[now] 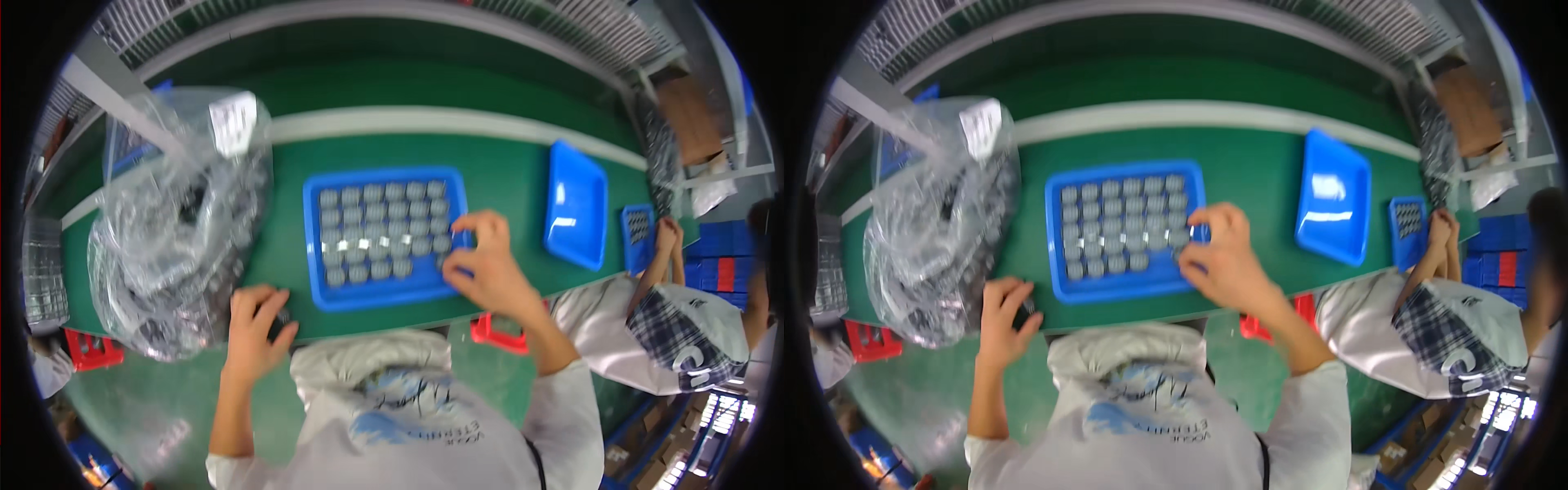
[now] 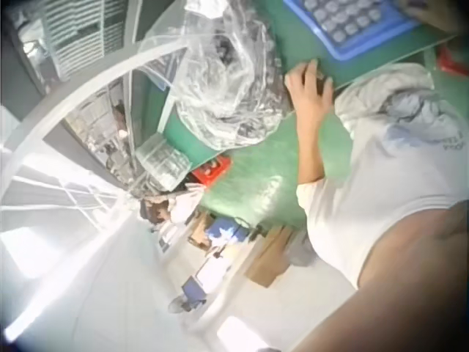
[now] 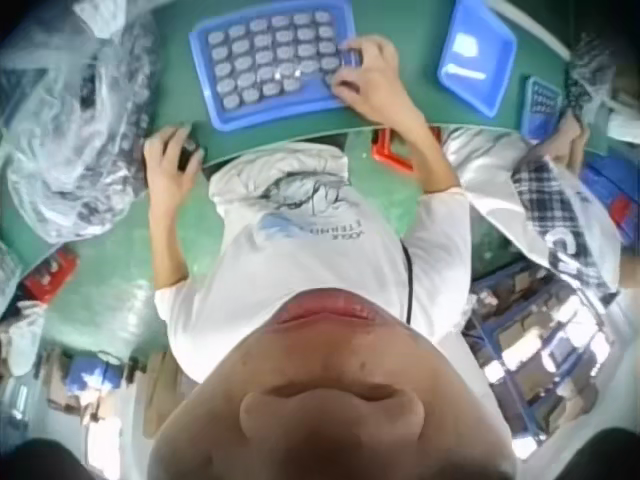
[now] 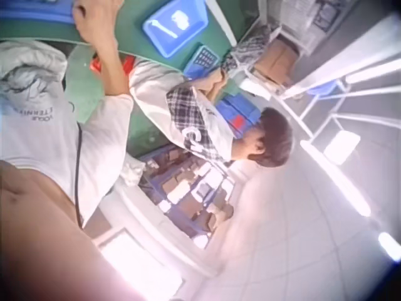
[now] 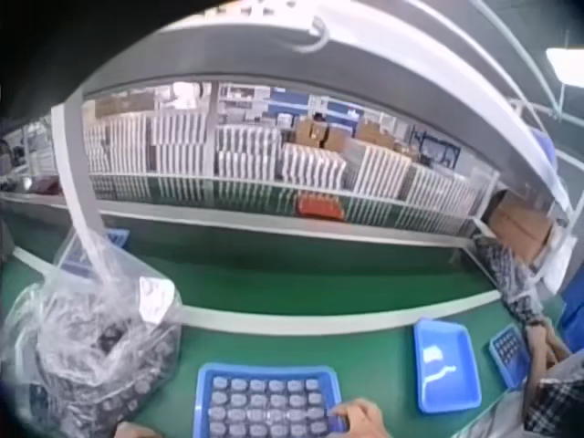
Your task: Arranging electronic components into a blue tray at an assembly station.
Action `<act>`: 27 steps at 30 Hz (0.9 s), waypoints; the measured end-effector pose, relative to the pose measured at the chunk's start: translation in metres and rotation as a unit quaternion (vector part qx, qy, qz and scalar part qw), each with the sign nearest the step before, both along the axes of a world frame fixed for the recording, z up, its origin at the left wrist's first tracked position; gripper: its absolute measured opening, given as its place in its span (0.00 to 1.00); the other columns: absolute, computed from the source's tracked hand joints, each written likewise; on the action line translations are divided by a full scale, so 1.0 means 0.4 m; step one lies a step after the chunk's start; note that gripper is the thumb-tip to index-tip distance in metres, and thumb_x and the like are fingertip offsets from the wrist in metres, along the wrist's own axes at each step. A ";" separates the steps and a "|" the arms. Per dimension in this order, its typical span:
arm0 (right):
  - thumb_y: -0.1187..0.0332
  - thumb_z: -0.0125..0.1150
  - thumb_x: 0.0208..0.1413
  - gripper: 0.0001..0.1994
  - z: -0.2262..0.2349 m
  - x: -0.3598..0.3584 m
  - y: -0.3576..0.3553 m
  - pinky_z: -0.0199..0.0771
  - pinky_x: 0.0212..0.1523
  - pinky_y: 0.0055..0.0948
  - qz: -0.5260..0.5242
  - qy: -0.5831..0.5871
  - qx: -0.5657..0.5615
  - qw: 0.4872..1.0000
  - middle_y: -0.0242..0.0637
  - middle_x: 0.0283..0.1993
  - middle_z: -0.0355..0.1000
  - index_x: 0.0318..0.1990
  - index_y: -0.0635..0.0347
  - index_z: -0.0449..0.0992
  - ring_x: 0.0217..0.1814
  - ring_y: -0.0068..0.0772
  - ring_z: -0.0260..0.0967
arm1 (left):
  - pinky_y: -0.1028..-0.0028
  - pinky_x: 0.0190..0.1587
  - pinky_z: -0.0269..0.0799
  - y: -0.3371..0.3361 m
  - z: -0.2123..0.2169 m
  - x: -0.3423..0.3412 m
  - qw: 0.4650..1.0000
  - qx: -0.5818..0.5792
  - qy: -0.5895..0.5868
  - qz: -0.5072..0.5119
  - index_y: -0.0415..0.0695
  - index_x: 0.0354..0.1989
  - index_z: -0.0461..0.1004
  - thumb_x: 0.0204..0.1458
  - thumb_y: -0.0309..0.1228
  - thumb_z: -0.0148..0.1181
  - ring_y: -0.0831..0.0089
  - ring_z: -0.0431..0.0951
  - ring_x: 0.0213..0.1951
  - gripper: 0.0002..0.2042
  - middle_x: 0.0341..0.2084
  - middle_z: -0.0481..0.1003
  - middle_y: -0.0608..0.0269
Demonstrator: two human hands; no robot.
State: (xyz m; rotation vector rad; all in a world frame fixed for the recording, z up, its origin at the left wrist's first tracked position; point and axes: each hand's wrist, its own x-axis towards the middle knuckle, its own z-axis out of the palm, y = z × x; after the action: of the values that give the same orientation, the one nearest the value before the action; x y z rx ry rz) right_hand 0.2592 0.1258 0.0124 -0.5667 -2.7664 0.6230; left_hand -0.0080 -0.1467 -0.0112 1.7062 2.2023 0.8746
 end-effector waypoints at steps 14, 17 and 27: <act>0.71 0.64 0.50 0.06 -0.064 0.107 0.047 0.61 0.63 0.37 -0.214 0.193 -0.057 0.956 0.48 0.60 0.68 0.34 0.60 0.77 0.63 0.46 0.64 | 0.65 0.31 0.66 0.092 0.032 0.051 0.976 0.212 0.053 0.008 0.39 0.28 0.77 0.38 0.21 0.71 0.58 0.71 0.29 0.09 0.26 0.70 0.56; 0.74 0.63 0.56 0.05 -0.129 0.141 0.073 0.68 0.54 0.28 -0.265 0.236 -0.064 0.933 0.44 0.59 0.71 0.38 0.65 0.78 0.56 0.34 0.69 | 0.66 0.30 0.66 0.221 0.042 0.125 0.961 0.268 0.015 -0.072 0.40 0.30 0.78 0.38 0.21 0.72 0.60 0.70 0.28 0.10 0.25 0.71 0.60; 0.75 0.62 0.57 0.05 -0.149 0.131 0.019 0.72 0.50 0.22 -0.281 0.337 -0.197 0.877 0.39 0.55 0.73 0.39 0.68 0.78 0.50 0.25 0.72 | 0.64 0.33 0.65 0.393 -0.008 0.251 0.958 0.198 0.087 -0.190 0.42 0.18 0.72 0.36 0.25 0.70 0.62 0.68 0.28 0.09 0.21 0.66 0.62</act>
State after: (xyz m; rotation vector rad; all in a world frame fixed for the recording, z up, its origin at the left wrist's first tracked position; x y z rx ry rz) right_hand 0.3114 0.1334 -0.0471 -0.9626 -1.7131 1.0014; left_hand 0.0924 0.0106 -0.0143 2.3712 1.7724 1.1506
